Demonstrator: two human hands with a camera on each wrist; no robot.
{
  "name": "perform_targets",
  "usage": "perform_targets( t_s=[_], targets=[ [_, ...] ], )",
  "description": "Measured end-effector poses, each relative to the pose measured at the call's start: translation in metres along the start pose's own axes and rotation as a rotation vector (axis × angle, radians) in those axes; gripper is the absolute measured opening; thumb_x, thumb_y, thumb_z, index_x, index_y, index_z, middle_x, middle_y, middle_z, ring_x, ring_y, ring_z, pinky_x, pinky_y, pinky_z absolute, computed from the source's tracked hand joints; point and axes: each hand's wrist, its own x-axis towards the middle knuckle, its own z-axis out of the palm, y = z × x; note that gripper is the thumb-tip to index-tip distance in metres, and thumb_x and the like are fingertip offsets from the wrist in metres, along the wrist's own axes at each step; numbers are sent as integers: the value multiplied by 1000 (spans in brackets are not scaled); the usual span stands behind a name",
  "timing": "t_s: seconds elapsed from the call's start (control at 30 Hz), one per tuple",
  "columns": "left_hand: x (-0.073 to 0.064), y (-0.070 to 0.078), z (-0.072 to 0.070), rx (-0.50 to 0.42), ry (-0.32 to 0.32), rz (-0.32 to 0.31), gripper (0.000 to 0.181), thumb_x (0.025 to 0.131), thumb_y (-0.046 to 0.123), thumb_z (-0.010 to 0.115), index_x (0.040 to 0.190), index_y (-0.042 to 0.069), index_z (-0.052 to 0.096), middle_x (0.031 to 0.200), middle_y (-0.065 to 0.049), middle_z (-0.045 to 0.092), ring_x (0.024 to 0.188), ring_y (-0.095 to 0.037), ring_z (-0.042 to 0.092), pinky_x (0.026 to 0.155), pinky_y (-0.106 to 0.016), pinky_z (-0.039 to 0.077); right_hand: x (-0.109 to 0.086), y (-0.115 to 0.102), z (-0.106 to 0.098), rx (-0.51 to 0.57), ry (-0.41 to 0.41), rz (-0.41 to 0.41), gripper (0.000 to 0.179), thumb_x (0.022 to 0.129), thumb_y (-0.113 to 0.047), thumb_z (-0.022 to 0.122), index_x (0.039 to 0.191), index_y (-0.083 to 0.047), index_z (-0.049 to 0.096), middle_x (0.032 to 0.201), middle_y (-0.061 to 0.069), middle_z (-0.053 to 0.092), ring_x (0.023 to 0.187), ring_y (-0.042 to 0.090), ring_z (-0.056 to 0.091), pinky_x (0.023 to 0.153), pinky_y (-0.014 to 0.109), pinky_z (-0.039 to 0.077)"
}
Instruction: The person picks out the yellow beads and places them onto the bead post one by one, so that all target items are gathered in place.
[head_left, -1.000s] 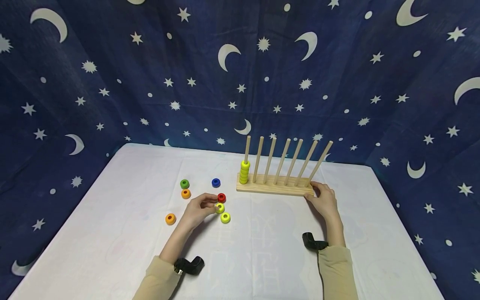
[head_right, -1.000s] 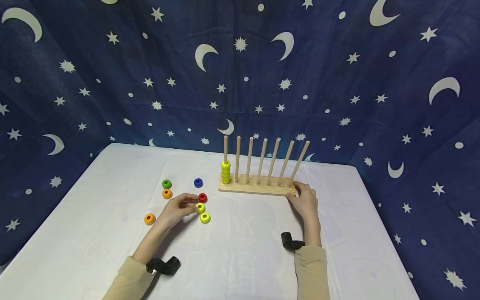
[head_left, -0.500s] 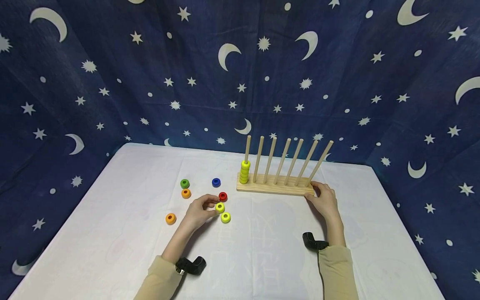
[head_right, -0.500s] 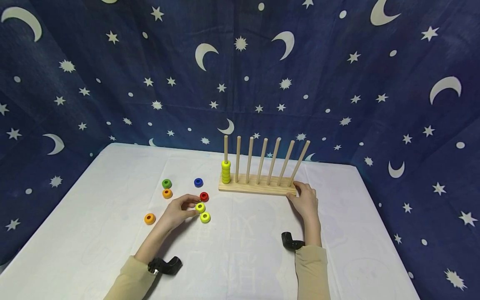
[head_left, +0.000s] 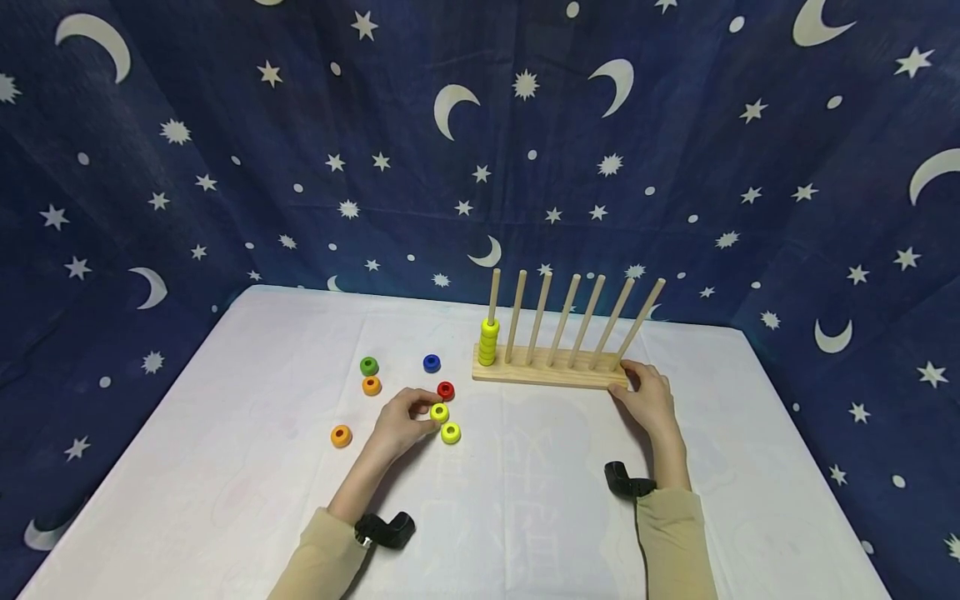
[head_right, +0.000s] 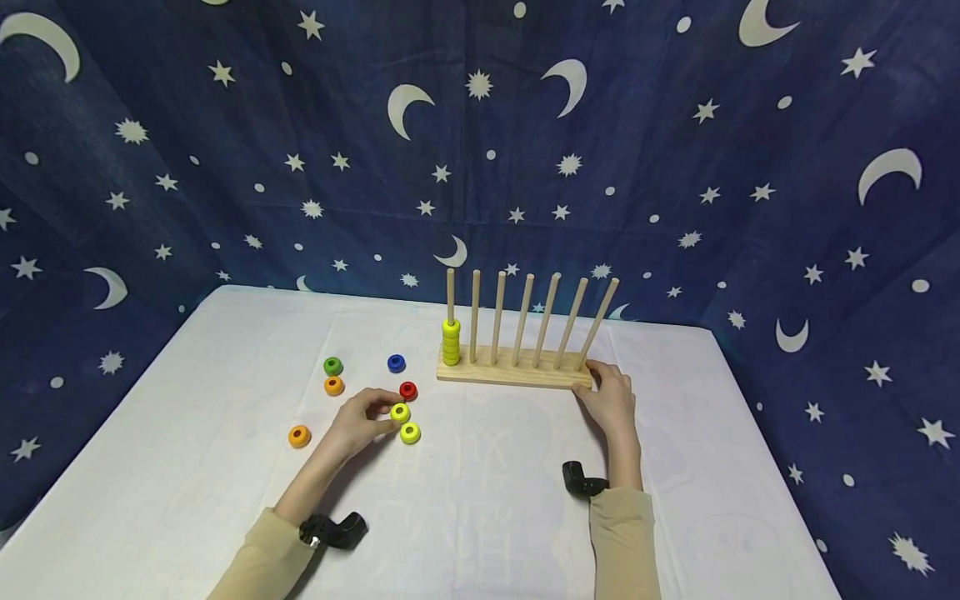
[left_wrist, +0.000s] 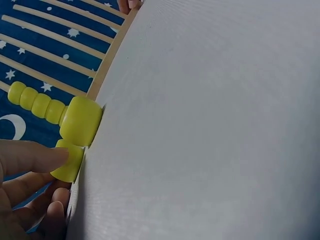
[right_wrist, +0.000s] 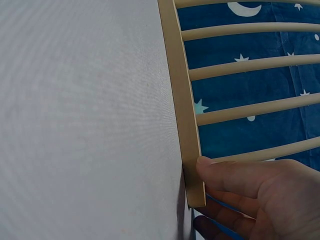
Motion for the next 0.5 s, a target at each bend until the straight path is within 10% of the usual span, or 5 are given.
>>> perform_targets(
  t_s=[0.5],
  targets=[
    [0,-2,4,21,30,23,31,73,3,76,103,7,71,99,-8,60,87,-19,53,77,-28,41,0,0,-2,-10,7,-13,58,88,-20,64,137,4,46,136,29,47,125,45,38,105,60,29]
  ],
)
